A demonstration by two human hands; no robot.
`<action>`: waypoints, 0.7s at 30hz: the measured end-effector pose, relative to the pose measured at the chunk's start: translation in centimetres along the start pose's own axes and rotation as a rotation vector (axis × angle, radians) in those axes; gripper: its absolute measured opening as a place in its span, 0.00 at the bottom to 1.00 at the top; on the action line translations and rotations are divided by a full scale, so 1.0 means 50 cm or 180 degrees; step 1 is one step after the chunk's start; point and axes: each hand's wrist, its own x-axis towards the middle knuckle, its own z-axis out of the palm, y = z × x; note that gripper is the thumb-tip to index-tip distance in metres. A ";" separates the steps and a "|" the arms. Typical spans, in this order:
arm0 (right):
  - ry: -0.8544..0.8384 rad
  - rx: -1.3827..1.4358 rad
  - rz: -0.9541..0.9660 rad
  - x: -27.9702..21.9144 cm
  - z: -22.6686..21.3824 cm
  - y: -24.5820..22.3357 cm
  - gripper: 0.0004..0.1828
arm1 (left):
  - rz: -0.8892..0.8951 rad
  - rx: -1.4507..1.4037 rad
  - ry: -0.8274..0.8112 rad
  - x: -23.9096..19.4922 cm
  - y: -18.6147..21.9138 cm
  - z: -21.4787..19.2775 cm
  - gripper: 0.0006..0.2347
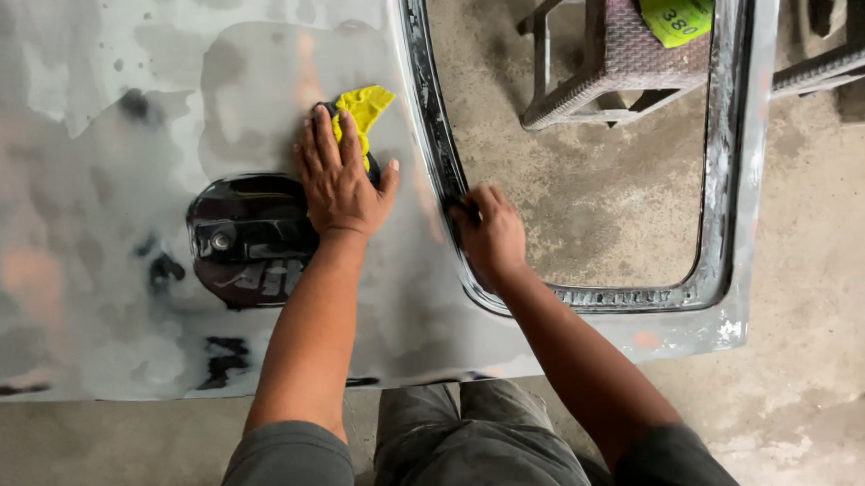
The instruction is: The person sands the surface and edges of a car door using sandpaper and water.
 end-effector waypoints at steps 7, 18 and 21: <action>-0.0486 -0.0177 -0.0211 -0.146 -0.058 0.098 0.12 | -0.0105 0.0075 -0.0147 0.004 0.001 -0.011 0.39; 0.0142 0.0017 -0.0309 -0.052 0.003 0.036 0.10 | 0.0003 0.0063 -0.0079 -0.001 -0.001 -0.002 0.39; -0.0154 -0.0264 -0.0318 -0.138 -0.019 0.087 0.12 | -0.0034 0.0087 -0.0071 -0.001 -0.002 -0.004 0.40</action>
